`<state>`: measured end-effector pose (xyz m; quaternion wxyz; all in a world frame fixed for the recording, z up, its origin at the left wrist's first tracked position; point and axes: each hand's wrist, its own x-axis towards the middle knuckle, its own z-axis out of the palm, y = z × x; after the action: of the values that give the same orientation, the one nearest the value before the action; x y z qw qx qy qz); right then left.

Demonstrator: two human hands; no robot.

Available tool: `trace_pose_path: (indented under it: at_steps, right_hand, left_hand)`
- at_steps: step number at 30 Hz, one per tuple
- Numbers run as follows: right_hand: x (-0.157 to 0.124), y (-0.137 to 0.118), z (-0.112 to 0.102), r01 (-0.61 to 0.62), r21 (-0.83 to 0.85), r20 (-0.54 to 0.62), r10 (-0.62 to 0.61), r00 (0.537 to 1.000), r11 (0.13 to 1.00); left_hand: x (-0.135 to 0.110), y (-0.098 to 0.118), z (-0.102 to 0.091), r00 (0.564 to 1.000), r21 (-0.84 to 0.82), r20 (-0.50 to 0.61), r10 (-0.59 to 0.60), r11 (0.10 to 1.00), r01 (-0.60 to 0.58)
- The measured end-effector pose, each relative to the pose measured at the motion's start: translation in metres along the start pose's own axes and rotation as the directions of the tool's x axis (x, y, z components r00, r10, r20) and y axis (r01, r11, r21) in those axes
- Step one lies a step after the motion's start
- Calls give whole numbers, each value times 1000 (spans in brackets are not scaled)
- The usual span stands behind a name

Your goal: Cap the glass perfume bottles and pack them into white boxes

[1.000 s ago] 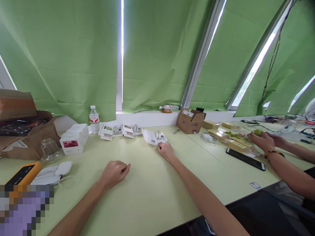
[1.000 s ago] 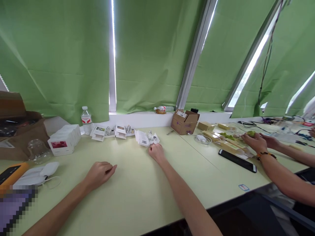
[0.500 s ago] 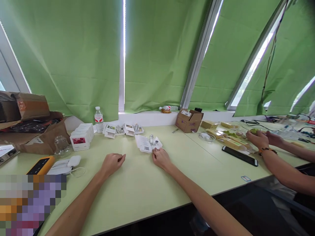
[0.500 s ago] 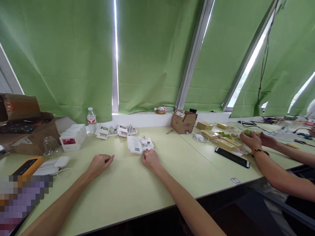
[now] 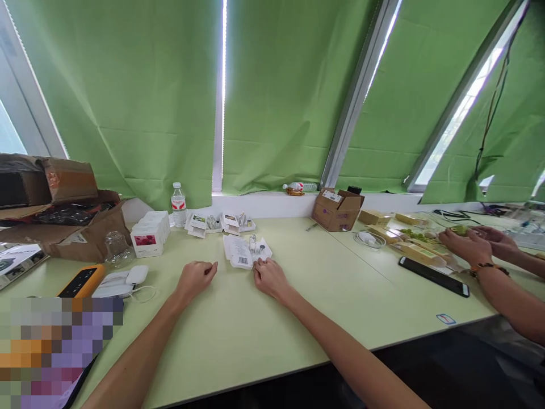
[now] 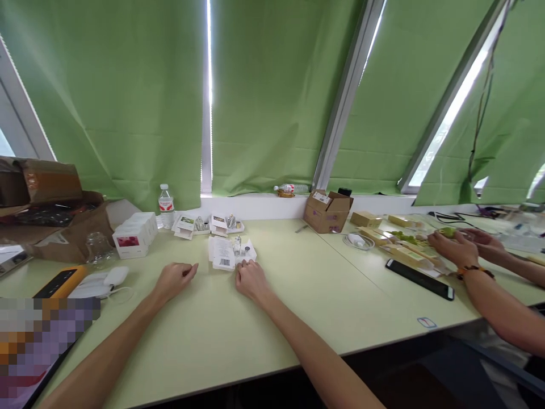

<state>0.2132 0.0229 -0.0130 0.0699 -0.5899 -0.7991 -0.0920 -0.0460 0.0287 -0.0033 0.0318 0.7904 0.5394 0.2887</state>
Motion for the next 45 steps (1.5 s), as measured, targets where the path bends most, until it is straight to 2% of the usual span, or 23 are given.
trace_pose_path:
  at_steps: [7, 17, 23, 28, 32, 35, 37, 39, 42, 45]
  right_hand:
    - [4, -19, 1, 65, -8, -5, -65, 998, 998]
    - [15, -13, -9, 137, -23, 38, -136, 990, 990]
    - [39, -4, -14, 97, -16, 60, -96, 994, 995]
    - [39, -1, -9, 52, 26, 29, -52, 998, 998]
    - [30, -2, -9, 89, 68, 25, -90, 996, 994]
    - [26, -5, -9, 110, 95, 23, -113, 993, 989]
    - [25, -8, -8, 105, 108, 18, -108, 994, 988]
    - [25, -10, -8, 100, 143, 3, -101, 995, 985]
    - [24, -11, -7, 124, 233, -32, -120, 992, 965]
    - [23, -10, -6, 130, 296, -40, -124, 991, 946]
  left_hand:
    - [3, 3, 1, 997, -11, 15, -70, 997, 70]
    - [3, 6, 5, 995, -33, 21, -94, 995, 95]
    - [4, 7, 4, 993, -41, 20, -119, 992, 119]
    - [4, 11, 4, 991, -97, 2, -133, 986, 133]
    - [3, 18, 8, 992, -89, -106, -75, 994, 66]
    - [2, 23, 12, 985, 14, -150, 83, 997, -82]
    - [1, 24, 16, 979, 36, -102, 179, 984, -176]
    - [-1, 23, 20, 981, 10, -34, 192, 981, -192]
    - [-2, 20, 23, 994, -63, 50, 99, 993, -96]
    - [-1, 19, 22, 996, -131, 88, 34, 991, -22]
